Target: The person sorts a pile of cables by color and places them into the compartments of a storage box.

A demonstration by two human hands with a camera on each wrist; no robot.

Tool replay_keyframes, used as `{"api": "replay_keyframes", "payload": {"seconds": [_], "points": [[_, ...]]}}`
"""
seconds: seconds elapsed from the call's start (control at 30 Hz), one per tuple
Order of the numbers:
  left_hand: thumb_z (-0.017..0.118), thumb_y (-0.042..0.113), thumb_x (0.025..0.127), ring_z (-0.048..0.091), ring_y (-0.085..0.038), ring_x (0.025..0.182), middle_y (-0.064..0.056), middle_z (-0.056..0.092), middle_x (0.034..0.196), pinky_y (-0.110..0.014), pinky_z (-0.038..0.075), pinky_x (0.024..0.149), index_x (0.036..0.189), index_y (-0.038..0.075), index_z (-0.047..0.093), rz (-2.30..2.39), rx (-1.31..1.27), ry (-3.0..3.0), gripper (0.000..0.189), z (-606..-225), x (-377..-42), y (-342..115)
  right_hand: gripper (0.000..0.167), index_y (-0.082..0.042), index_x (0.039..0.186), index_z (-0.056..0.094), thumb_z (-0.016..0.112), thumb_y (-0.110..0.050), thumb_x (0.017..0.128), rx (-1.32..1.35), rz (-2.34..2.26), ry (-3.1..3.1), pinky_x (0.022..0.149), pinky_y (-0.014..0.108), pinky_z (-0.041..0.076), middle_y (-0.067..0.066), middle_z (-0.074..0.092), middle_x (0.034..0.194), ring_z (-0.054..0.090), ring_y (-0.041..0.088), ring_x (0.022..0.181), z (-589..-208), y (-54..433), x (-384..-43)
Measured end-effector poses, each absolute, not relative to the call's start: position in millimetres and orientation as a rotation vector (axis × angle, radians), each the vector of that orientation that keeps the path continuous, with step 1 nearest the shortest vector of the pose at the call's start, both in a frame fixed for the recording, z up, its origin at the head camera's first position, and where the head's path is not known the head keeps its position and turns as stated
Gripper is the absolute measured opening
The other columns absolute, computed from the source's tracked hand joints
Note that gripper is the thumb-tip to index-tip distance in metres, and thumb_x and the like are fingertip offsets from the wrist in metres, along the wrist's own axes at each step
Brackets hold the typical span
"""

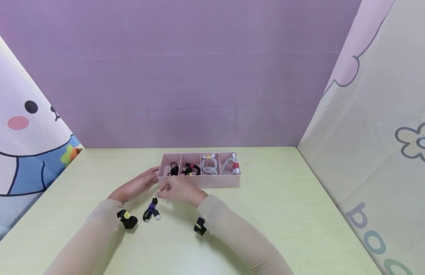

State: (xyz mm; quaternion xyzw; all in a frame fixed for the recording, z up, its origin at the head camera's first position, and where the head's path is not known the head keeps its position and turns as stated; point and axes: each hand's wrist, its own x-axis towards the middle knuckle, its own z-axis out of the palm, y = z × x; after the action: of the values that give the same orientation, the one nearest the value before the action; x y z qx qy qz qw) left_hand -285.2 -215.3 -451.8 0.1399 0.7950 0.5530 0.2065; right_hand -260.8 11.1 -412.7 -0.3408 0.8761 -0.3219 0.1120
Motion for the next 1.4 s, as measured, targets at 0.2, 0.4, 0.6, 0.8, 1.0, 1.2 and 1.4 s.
{"api": "replay_keyframes", "payload": {"seconds": [0.2, 0.4, 0.6, 0.8, 1.0, 1.2, 1.4], "points": [[0.028, 0.039, 0.112, 0.025, -0.036, 0.147, -0.014, 0.021, 0.164, -0.051, 0.014, 0.121, 0.162, 0.011, 0.012, 1.56, 0.423, 2.196, 0.06, -452, -285, -215, 0.031, -0.017, 0.105, 0.078, 0.068, -0.044, 0.095, -1.013, -0.867, 2.597, 0.071, 0.018, 0.051, -0.014, 0.071, 0.086, 0.062, -0.001, 0.076, -416, 7, -258], [0.028, 0.041, 0.111, 0.025, -0.036, 0.148, -0.015, 0.02, 0.164, -0.052, 0.013, 0.121, 0.162, 0.012, 0.012, 1.563, 0.423, 2.193, 0.061, -453, -285, -215, 0.028, -0.019, 0.099, 0.079, 0.071, -0.045, 0.093, -1.019, -0.851, 2.601, 0.068, 0.017, 0.051, -0.017, 0.07, 0.082, 0.061, -0.001, 0.073, -420, 3, -257], [0.03, 0.041, 0.111, 0.024, -0.037, 0.148, -0.014, 0.019, 0.164, -0.052, 0.012, 0.121, 0.162, 0.012, 0.014, 1.577, 0.432, 2.182, 0.061, -454, -286, -216, 0.025, -0.02, 0.095, 0.079, 0.075, -0.044, 0.09, -0.991, -0.868, 2.59, 0.07, 0.017, 0.05, -0.016, 0.07, 0.086, 0.06, -0.001, 0.075, -426, -2, -255], [0.03, 0.04, 0.111, 0.025, -0.037, 0.147, -0.013, 0.018, 0.165, -0.052, 0.012, 0.122, 0.161, 0.011, 0.015, 1.596, 0.448, 2.172, 0.06, -453, -286, -215, 0.027, -0.018, 0.094, 0.078, 0.076, -0.045, 0.088, -0.977, -0.857, 2.594, 0.071, 0.017, 0.05, -0.013, 0.07, 0.087, 0.06, 0.0, 0.076, -428, -5, -254], [0.03, 0.037, 0.112, 0.025, -0.036, 0.147, -0.012, 0.019, 0.165, -0.052, 0.012, 0.122, 0.161, 0.012, 0.016, 1.594, 0.446, 2.173, 0.058, -453, -287, -214, 0.03, -0.018, 0.094, 0.078, 0.075, -0.047, 0.088, -0.962, -0.82, 2.597, 0.072, 0.017, 0.05, -0.014, 0.07, 0.085, 0.06, 0.0, 0.076, -431, -8, -254], [0.03, 0.038, 0.112, 0.024, -0.035, 0.148, -0.012, 0.017, 0.165, -0.051, 0.012, 0.122, 0.162, 0.012, 0.015, 1.586, 0.432, 2.177, 0.058, -452, -286, -213, 0.031, -0.017, 0.094, 0.08, 0.074, -0.047, 0.089, -0.945, -0.819, 2.595, 0.072, 0.017, 0.05, -0.014, 0.07, 0.084, 0.061, 0.0, 0.076, -434, -10, -254], [0.03, 0.037, 0.112, 0.024, -0.035, 0.148, -0.012, 0.018, 0.165, -0.052, 0.011, 0.122, 0.161, 0.012, 0.015, 1.599, 0.43, 2.164, 0.058, -453, -287, -214, 0.031, -0.019, 0.087, 0.08, 0.074, -0.05, 0.089, -0.923, -0.799, 2.621, 0.069, 0.017, 0.049, -0.017, 0.068, 0.077, 0.059, 0.0, 0.071, -435, -13, -254]]}}
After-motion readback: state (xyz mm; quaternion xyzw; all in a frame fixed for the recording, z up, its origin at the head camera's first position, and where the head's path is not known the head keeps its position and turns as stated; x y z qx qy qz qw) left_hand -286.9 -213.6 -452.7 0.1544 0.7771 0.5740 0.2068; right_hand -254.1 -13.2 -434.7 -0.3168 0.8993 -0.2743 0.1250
